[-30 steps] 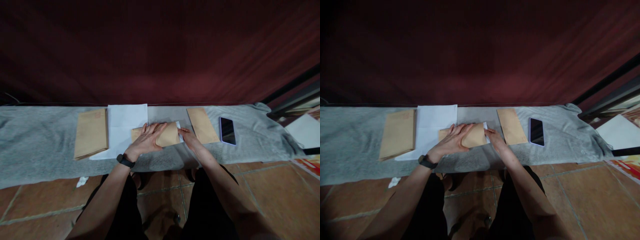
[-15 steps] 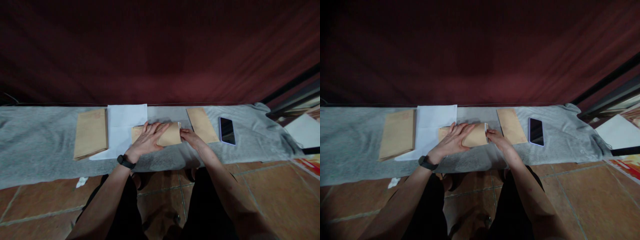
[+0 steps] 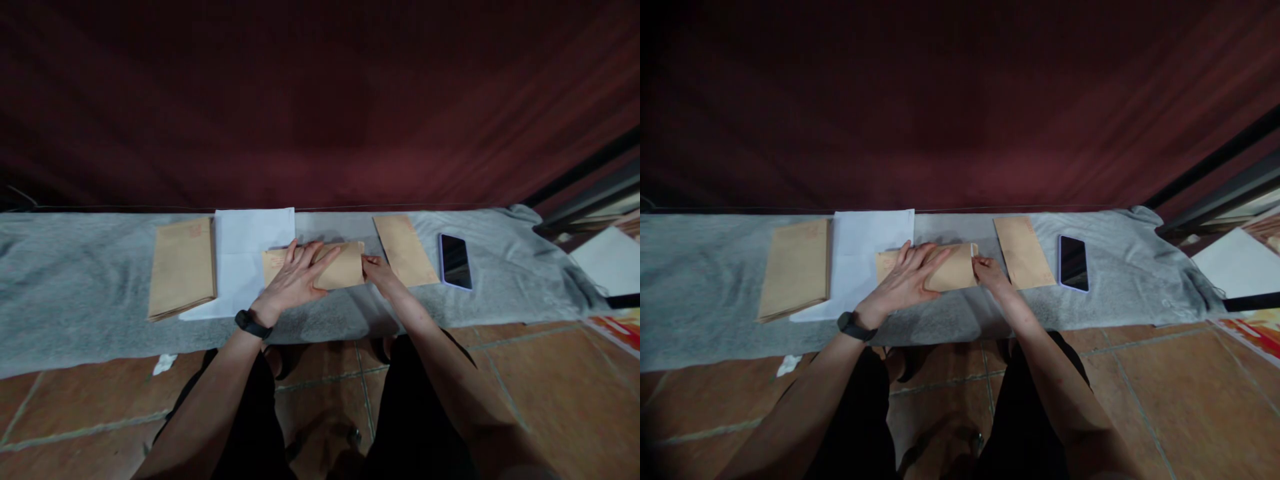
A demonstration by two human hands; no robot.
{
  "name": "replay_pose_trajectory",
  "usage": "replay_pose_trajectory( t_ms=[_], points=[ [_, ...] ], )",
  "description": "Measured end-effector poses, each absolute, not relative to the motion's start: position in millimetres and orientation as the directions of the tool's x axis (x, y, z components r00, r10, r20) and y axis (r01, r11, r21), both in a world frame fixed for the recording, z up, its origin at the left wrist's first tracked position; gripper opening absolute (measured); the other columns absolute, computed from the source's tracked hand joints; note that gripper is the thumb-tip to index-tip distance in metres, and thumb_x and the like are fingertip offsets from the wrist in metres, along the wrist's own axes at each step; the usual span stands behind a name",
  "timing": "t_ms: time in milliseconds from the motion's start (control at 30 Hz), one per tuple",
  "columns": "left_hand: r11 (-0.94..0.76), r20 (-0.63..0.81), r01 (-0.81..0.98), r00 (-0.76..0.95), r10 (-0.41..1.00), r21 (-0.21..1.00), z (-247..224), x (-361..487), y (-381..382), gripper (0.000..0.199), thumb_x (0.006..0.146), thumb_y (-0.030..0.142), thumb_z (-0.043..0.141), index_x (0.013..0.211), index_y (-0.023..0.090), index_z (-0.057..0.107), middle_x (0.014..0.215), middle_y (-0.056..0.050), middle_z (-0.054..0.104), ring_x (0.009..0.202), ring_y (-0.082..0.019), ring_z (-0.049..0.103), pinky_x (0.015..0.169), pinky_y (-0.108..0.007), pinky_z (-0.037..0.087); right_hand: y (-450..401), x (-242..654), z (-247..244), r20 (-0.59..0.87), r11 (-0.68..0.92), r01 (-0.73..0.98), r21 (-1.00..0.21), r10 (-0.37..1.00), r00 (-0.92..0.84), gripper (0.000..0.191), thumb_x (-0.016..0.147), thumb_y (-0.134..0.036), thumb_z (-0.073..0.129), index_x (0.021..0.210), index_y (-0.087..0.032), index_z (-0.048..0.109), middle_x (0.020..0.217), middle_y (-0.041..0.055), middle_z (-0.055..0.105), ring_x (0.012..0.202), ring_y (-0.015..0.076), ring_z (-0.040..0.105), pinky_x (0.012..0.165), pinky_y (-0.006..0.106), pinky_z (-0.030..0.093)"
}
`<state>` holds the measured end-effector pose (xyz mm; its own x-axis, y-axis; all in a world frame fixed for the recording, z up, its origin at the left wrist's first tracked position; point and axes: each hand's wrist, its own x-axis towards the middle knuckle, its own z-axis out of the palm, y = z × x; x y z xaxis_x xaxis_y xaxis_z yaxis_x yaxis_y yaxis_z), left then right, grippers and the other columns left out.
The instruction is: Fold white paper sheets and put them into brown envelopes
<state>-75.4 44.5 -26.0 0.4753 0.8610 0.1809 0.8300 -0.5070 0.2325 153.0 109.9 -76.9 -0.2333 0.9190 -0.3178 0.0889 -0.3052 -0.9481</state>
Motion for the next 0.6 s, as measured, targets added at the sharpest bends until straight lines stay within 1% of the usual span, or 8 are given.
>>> replay_pose_trajectory(
  t_ms=[200,333,500,600],
  points=[
    [-0.522,0.193,0.824,0.488,0.852,0.222,-27,-75,44,0.104,0.078,0.036,0.08,0.162,0.031,0.019,0.157,-0.014,0.038,0.145,-0.037,0.035,0.125,-0.063,0.008,106,152,-73,-0.334,-0.326,0.077,-0.942,0.895,-0.297,0.037,0.063,-0.055,0.081,0.072,-0.02,0.075,0.068,0.0019,0.075,0.065,0.0174,0.067,0.064,0.027,0.048],
    [-0.509,0.185,0.831,0.477,0.859,0.224,-26,-74,44,0.103,0.078,0.035,0.079,0.162,0.032,0.019,0.158,-0.013,0.038,0.145,-0.038,0.035,0.124,-0.064,0.008,105,151,-72,-0.319,-0.315,0.058,-0.947,0.909,-0.269,0.036,0.064,-0.053,0.08,0.078,-0.019,0.077,0.067,0.0025,0.075,0.069,0.0194,0.069,0.063,0.027,0.049],
    [-0.476,0.188,0.849,0.442,0.877,0.228,-26,-74,46,0.101,0.081,0.045,0.076,0.162,0.033,0.017,0.164,-0.013,0.029,0.15,-0.039,0.027,0.123,-0.065,0.005,108,153,-68,-0.274,-0.28,0.004,-0.96,0.937,-0.215,0.043,0.066,-0.059,0.076,0.079,-0.019,0.075,0.065,0.0018,0.074,0.074,0.0225,0.071,0.064,0.029,0.052],
    [-0.427,0.237,0.87,0.372,0.897,0.248,-23,-74,47,0.09,0.087,0.049,0.069,0.161,0.033,0.021,0.164,-0.012,0.028,0.151,-0.039,0.023,0.123,-0.064,0.007,111,155,-65,-0.251,-0.263,-0.062,-0.963,0.955,-0.156,0.044,0.067,-0.062,0.075,0.078,-0.02,0.074,0.068,0.0031,0.074,0.081,0.0254,0.073,0.069,0.032,0.056]
  ],
)
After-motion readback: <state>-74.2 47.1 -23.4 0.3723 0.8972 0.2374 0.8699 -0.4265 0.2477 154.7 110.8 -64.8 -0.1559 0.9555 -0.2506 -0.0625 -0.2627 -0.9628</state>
